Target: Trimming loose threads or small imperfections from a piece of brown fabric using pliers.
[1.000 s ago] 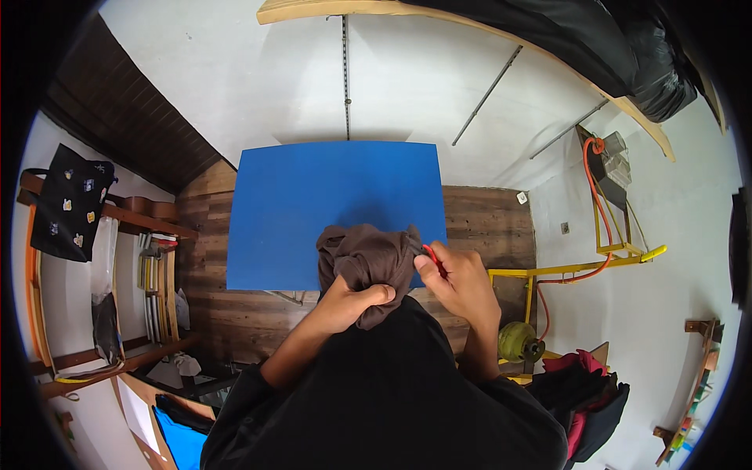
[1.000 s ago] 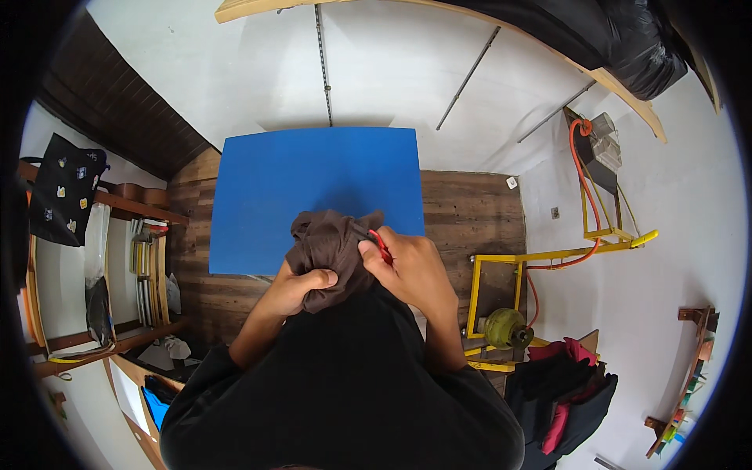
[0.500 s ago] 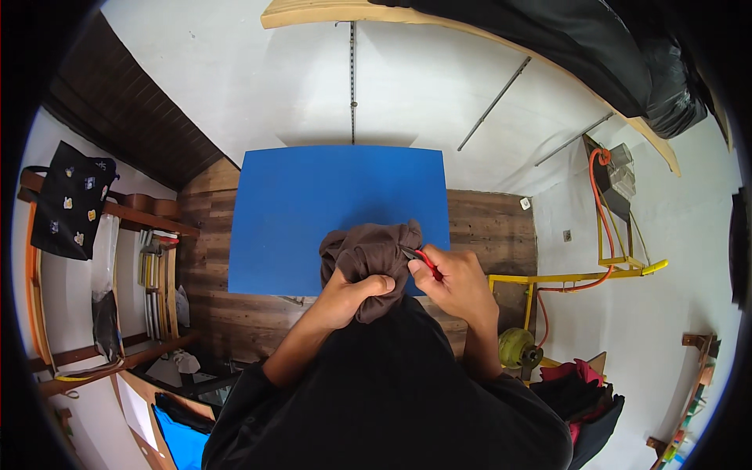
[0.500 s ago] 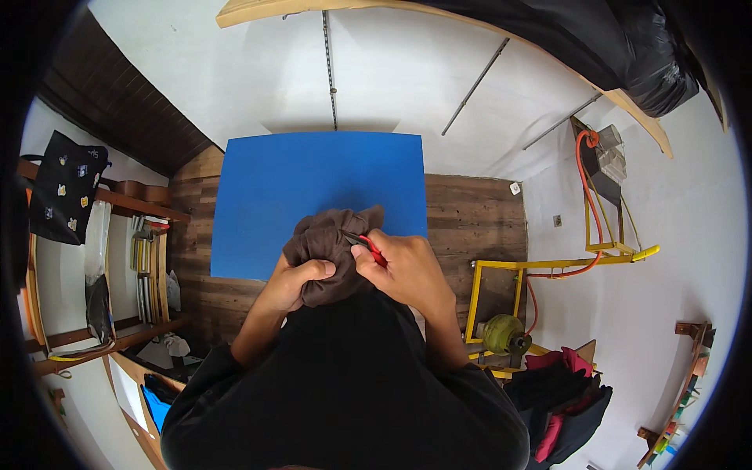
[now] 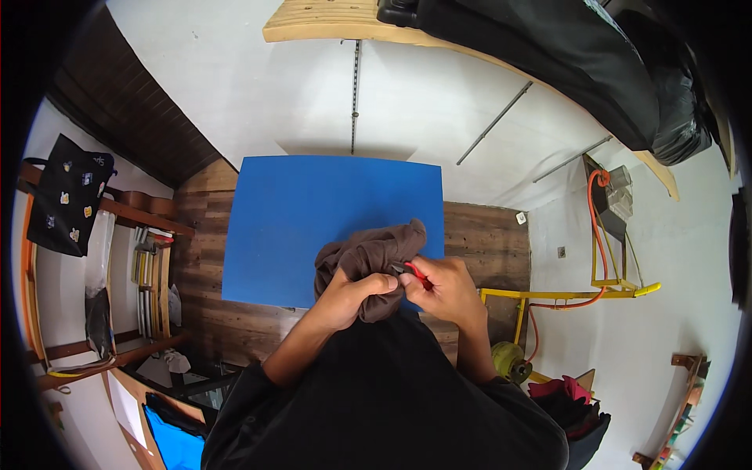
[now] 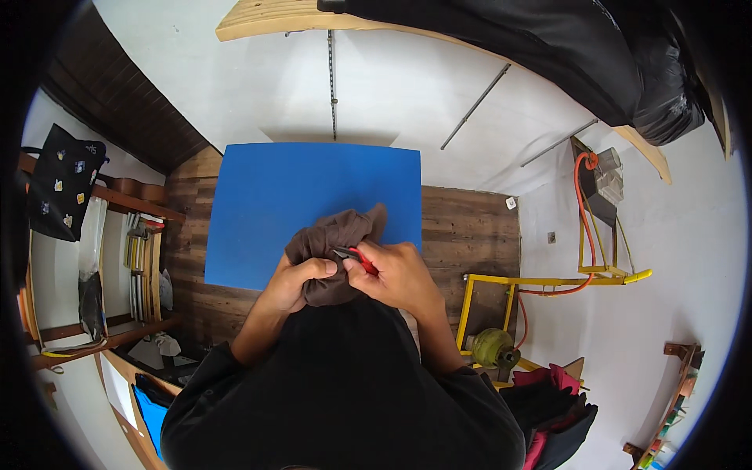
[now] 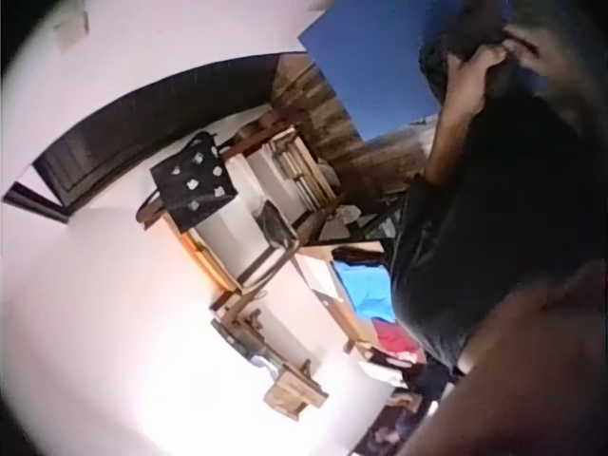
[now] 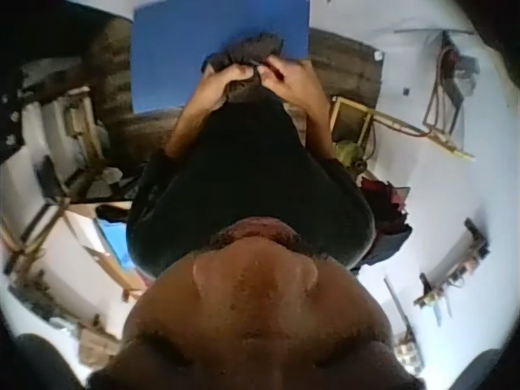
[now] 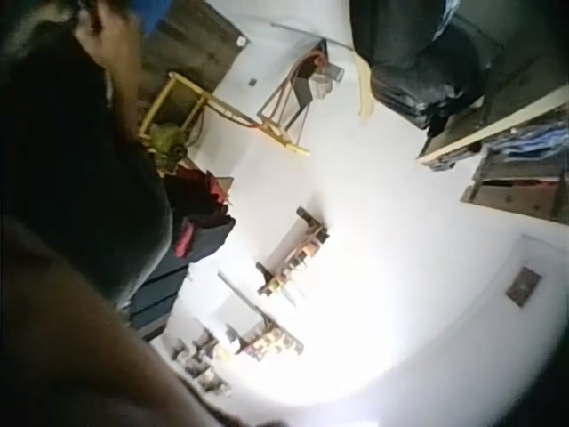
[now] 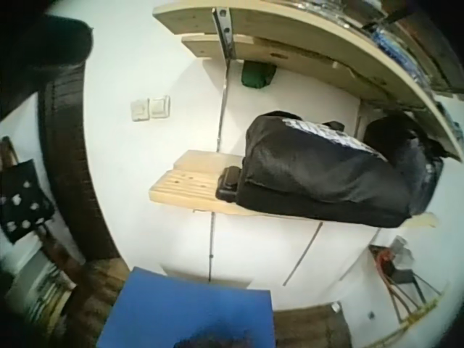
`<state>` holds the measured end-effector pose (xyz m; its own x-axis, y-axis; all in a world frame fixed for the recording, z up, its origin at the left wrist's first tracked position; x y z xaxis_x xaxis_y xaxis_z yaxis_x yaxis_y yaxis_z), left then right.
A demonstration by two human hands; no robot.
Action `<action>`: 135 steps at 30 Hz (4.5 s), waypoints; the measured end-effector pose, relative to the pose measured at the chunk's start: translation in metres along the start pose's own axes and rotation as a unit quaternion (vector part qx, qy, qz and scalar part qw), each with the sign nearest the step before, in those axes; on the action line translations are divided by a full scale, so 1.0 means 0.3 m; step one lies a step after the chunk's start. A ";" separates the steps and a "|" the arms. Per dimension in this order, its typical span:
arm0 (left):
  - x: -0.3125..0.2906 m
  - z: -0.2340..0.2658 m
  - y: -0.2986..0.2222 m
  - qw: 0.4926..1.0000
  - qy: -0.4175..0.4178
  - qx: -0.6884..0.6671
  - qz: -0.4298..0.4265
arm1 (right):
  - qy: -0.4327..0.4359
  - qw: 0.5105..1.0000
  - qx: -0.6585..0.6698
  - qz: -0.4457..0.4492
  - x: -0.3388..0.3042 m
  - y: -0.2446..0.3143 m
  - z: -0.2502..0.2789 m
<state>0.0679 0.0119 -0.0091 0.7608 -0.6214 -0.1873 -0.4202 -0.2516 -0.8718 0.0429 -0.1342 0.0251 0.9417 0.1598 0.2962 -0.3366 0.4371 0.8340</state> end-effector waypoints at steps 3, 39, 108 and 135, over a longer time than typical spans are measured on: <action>-0.007 0.003 -0.003 1.000 -0.011 -0.014 0.000 | 0.040 0.999 0.030 -0.016 0.002 0.002 0.007; -0.051 0.121 -0.151 0.961 0.151 -0.168 -0.160 | -0.138 0.929 0.328 -0.097 -0.147 0.137 0.082; -0.123 -0.115 0.037 0.963 0.138 -0.126 -0.195 | -0.195 0.980 -0.042 0.019 -0.131 0.171 -0.024; -0.142 -0.081 0.036 0.945 0.119 -0.280 -0.119 | -0.235 0.971 -0.025 -0.026 -0.144 0.148 0.006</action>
<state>0.0188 0.0176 0.0005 0.7622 -0.6301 0.1486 -0.4975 -0.7170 -0.4884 -0.0127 -0.1232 0.0501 0.8515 -0.2797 0.4435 -0.2769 0.4784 0.8333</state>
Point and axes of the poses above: each hand's wrist, its own x-axis towards the middle knuckle, its own z-axis out of the back of the hand, y = z × x, the point moved 5 cm from there along x, towards the middle knuckle, and after that the axes turned 9 degrees about x, right-handed, at the moved point
